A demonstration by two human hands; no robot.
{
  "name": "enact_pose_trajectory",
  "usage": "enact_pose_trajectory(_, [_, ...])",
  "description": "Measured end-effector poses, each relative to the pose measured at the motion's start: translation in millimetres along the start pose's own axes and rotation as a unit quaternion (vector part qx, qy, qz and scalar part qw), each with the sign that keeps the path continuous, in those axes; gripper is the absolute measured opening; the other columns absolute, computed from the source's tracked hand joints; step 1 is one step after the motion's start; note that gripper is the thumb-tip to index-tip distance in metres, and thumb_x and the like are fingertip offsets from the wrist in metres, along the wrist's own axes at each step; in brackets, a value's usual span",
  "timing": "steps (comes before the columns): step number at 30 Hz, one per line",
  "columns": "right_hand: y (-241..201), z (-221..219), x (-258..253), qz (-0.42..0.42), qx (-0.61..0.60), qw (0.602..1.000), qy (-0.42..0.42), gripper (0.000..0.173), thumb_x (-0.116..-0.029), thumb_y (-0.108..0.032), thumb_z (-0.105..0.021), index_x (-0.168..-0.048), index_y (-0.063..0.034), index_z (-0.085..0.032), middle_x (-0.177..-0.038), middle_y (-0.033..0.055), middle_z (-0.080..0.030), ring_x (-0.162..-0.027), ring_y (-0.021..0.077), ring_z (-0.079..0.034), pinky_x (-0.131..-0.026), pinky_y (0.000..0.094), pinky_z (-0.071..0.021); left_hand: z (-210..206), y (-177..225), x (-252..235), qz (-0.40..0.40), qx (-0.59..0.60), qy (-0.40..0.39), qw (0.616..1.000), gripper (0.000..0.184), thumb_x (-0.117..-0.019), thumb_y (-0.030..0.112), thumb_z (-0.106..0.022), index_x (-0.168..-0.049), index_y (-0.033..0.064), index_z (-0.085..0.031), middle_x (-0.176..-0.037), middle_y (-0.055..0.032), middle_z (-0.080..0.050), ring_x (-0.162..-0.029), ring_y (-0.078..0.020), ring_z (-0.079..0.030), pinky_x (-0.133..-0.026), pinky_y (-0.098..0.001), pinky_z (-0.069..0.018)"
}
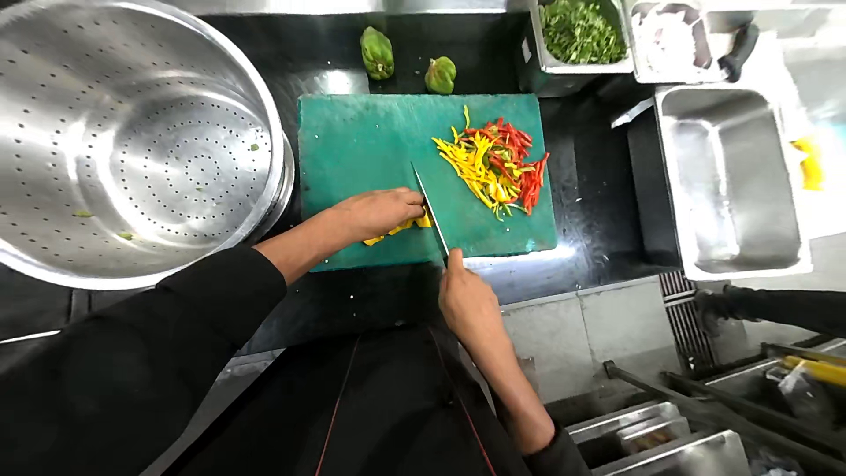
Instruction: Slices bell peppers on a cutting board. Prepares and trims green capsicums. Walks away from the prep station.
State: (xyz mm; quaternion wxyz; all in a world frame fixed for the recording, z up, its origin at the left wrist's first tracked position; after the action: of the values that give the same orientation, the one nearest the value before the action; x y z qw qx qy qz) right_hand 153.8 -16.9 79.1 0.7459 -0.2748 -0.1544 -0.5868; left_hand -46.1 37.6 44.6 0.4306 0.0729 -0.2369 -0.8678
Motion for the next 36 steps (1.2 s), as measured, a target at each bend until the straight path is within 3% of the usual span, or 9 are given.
enact_pose_trajectory(4, [-5,-4,-14,-0.011,-0.006,1.000,0.003,0.029,-0.1099,-0.019,-0.040,-0.136,-0.0084,-0.046,-0.096,0.0195,-0.068,-0.085,0.0389,-0.072,-0.069,0.0537,-0.0571,-2,2,6,0.003,0.016,0.029,0.999,0.025,-0.1010,-0.004,-0.054,-0.121,-0.0023,-0.069,-0.132,-0.0189,-0.064,-0.127,-0.0345,-0.061,-0.107,-0.0447,-0.0496])
enact_pose_trajectory(8, [-12,4,-10,-0.037,0.013,0.997,-0.064,0.036,-0.1106,-0.021,-0.035,-0.144,-0.0121,-0.044,-0.114,0.0181,-0.069,-0.103,0.0359,-0.071,-0.085,0.0516,-0.0562,-2,-2,9,0.028,0.032,0.032,0.999,0.027,-0.1001,-0.005,-0.055,-0.122,-0.0005,-0.068,-0.131,-0.0173,-0.065,-0.127,-0.0321,-0.061,-0.108,-0.0434,-0.0485])
enact_pose_trajectory(11, [-16,4,-19,-0.036,0.026,0.997,-0.064,0.038,-0.1100,-0.020,-0.035,-0.147,-0.0119,-0.042,-0.118,0.0175,-0.069,-0.106,0.0350,-0.071,-0.086,0.0514,-0.0561,-5,-3,9,0.033,0.041,0.029,0.998,0.027,-0.1030,0.000,-0.053,-0.127,0.0014,-0.067,-0.132,-0.0158,-0.064,-0.126,-0.0306,-0.061,-0.107,-0.0424,-0.0494])
enact_pose_trajectory(14, [-21,23,1,-0.049,0.018,0.994,-0.098,0.044,-0.1110,-0.020,-0.035,-0.154,-0.0106,-0.040,-0.125,0.0175,-0.069,-0.112,0.0352,-0.069,-0.092,0.0522,-0.0546,-3,0,12,0.016,0.038,0.046,0.998,0.019,-0.0989,-0.004,-0.057,-0.113,-0.0020,-0.070,-0.121,-0.0179,-0.067,-0.118,-0.0335,-0.065,-0.101,-0.0442,-0.0529])
enact_pose_trajectory(17, [-18,2,-17,-0.039,0.017,0.998,-0.051,0.041,-0.1101,-0.020,-0.035,-0.150,-0.0121,-0.041,-0.114,0.0182,-0.070,-0.103,0.0363,-0.072,-0.084,0.0535,-0.0571,-8,-5,12,0.017,0.041,0.047,0.998,0.026,-0.0980,-0.005,-0.058,-0.118,0.0024,-0.072,-0.129,-0.0132,-0.067,-0.124,-0.0278,-0.062,-0.106,-0.0392,-0.0499])
enact_pose_trajectory(21, [-16,7,-9,-0.035,0.022,0.997,-0.061,0.041,-0.1111,-0.025,-0.035,-0.150,-0.0125,-0.040,-0.111,0.0177,-0.071,-0.102,0.0365,-0.072,-0.085,0.0536,-0.0569,-10,-3,15,0.010,0.032,0.062,0.998,0.020,-0.1003,0.000,-0.058,-0.114,0.0022,-0.073,-0.126,-0.0132,-0.068,-0.123,-0.0272,-0.063,-0.104,-0.0394,-0.0515])
enact_pose_trajectory(25, [-20,-3,-24,-0.033,0.020,0.998,-0.047,0.041,-0.1107,-0.023,-0.035,-0.151,-0.0131,-0.039,-0.110,0.0178,-0.071,-0.100,0.0366,-0.072,-0.084,0.0537,-0.0572,-11,-7,16,0.018,0.047,0.055,0.997,0.022,-0.1029,0.004,-0.056,-0.118,0.0027,-0.072,-0.129,-0.0133,-0.067,-0.125,-0.0275,-0.062,-0.107,-0.0393,-0.0496])
enact_pose_trajectory(36, [-20,7,-11,-0.038,0.021,0.997,-0.064,0.040,-0.1112,-0.025,-0.035,-0.150,-0.0136,-0.039,-0.107,0.0172,-0.071,-0.100,0.0360,-0.072,-0.083,0.0527,-0.0568,-17,-12,20,-0.032,0.030,0.098,0.994,0.021,-0.1011,-0.002,-0.055,-0.112,0.0006,-0.073,-0.123,-0.0147,-0.069,-0.120,-0.0282,-0.065,-0.102,-0.0389,-0.0528])
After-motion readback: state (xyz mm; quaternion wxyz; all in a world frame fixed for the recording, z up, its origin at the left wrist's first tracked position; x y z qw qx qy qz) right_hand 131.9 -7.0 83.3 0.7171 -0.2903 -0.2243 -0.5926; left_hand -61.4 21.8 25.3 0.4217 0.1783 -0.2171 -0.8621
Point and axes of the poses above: each hand's wrist, its own x-axis away from the middle knuckle, its own z-axis out of the back of the hand, y = z × x, the point moved 2 cm from there along -x, towards the middle knuckle
